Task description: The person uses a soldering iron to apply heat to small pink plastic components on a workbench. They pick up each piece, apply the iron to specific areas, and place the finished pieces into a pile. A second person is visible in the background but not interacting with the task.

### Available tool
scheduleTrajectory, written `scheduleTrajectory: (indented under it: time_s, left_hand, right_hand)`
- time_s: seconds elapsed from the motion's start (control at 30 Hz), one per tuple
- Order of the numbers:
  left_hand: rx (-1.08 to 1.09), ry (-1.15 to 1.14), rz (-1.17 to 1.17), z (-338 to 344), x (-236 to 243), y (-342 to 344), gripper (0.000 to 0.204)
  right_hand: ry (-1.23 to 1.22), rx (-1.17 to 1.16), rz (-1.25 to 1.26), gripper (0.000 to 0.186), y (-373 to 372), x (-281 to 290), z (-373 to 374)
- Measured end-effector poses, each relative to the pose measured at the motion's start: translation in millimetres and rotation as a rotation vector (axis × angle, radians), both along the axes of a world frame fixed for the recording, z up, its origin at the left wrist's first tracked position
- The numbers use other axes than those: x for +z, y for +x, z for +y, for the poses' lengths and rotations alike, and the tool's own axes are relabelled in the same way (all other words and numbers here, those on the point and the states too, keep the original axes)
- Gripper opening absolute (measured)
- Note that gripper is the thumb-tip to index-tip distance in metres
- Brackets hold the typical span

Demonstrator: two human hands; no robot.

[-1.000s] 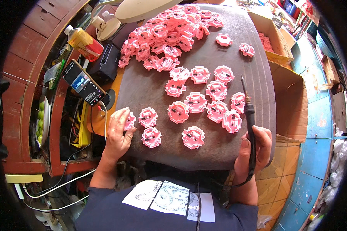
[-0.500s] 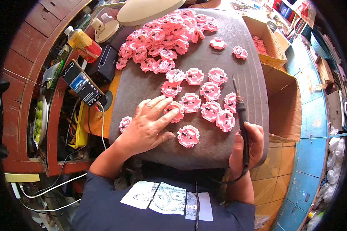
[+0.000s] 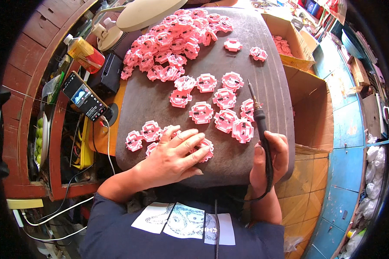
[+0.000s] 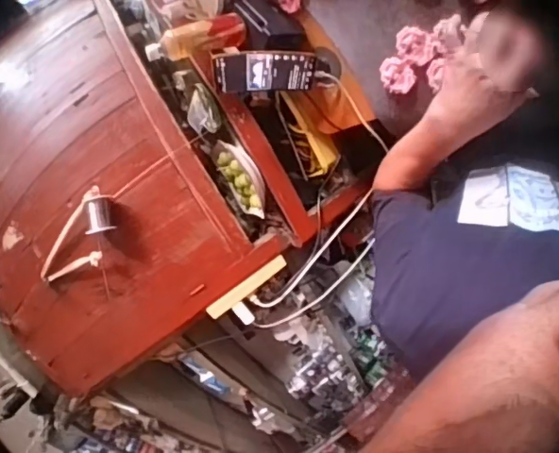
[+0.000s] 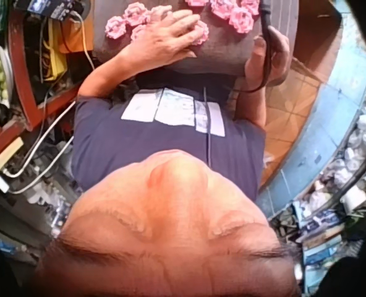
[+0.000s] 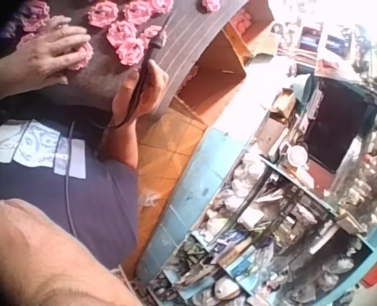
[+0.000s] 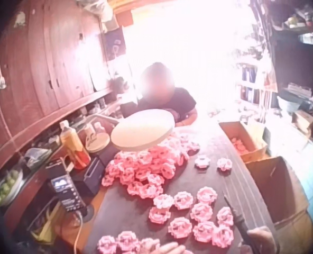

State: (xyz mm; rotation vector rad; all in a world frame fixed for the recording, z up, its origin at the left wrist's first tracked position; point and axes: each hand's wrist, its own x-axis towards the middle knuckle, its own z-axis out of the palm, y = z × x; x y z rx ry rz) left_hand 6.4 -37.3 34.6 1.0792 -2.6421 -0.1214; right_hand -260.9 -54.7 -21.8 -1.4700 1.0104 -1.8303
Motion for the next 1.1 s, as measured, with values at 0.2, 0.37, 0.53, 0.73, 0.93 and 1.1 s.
scheduleTrajectory:
  time_s: [0.2,0.37,0.53,0.73,0.93,1.1]
  left_hand:
    - [0.045,-0.019,0.082,-10.5,6.2,4.2,0.065]
    - [0.124,0.007,-0.053,-41.3,3.8,-0.2,0.065]
    - [0.055,0.051,-0.041,-22.9,13.8,6.7,0.063]
    - [0.227,-0.044,0.002,-66.3,6.2,37.8,0.06]
    - [0.16,0.05,0.023,-47.4,7.6,39.9,0.053]
    - [0.156,0.058,0.012,-39.0,15.4,35.9,0.05]
  right_hand:
    - [0.003,-0.008,0.009,0.034,0.2,0.9,-0.8]
    - [-0.014,0.004,0.012,0.034,0.6,1.7,-0.8]
    - [0.011,0.008,-0.024,0.033,-0.7,0.8,1.0]
    - [0.014,0.012,-0.022,0.033,2.7,3.0,0.5]
    - [0.022,0.009,-0.041,0.033,1.3,1.3,0.9]
    - [0.0,-0.01,-0.009,0.033,1.1,1.9,-0.6]
